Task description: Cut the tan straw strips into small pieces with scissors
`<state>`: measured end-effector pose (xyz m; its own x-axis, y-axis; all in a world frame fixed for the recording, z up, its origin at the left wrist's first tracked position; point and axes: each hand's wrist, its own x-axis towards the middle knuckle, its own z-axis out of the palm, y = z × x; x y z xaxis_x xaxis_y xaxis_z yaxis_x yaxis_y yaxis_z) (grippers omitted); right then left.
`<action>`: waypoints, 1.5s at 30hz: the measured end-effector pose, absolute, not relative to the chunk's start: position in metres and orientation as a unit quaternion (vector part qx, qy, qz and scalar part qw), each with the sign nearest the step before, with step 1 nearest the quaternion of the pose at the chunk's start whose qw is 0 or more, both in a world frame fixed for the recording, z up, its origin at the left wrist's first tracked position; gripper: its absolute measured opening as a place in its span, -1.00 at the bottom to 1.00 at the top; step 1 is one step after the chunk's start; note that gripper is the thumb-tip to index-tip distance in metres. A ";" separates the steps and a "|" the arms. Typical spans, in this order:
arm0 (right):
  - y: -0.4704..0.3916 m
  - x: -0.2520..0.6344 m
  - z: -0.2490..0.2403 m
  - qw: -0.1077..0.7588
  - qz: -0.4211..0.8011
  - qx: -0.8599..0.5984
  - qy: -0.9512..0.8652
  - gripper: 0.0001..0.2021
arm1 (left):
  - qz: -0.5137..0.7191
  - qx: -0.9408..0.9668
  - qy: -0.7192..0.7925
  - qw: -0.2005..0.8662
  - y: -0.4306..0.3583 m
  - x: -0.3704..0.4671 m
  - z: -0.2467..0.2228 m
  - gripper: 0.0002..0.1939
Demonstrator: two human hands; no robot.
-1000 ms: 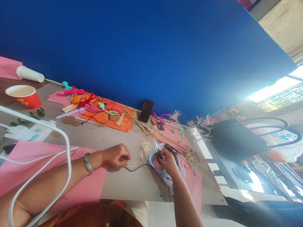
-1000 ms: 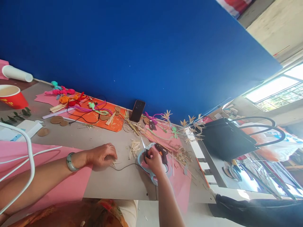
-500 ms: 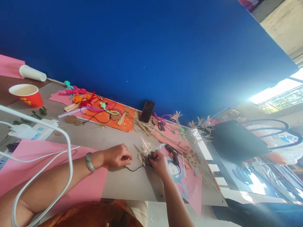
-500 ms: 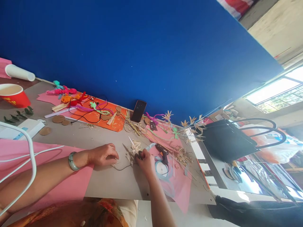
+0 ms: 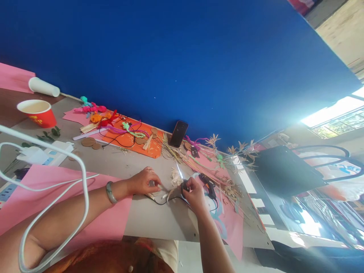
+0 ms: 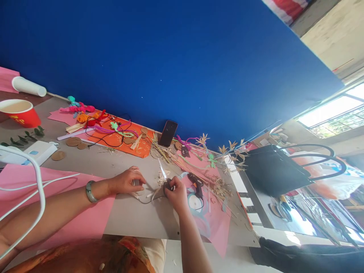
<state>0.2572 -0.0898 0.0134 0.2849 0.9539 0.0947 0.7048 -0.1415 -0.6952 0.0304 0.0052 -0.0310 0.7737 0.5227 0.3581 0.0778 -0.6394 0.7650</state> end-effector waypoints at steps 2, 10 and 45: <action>-0.087 0.244 0.012 0.354 0.228 -0.715 -0.558 -0.73 | 0.307 0.826 0.207 0.425 0.005 0.032 -0.032 -0.73; -0.066 0.196 0.003 0.463 0.324 -0.666 -0.487 -0.66 | 0.336 0.659 0.275 0.614 0.004 0.032 -0.023 -0.70; -0.062 0.199 0.007 0.542 0.410 -0.618 -0.394 -0.59 | 0.316 0.676 0.206 0.632 0.011 0.030 -0.033 -0.80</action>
<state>0.1993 -0.0616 0.0072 0.3525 0.9324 -0.0793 0.0429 -0.1007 -0.9940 0.0298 0.0105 -0.0335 0.7149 0.6790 0.1670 -0.1211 -0.1150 0.9860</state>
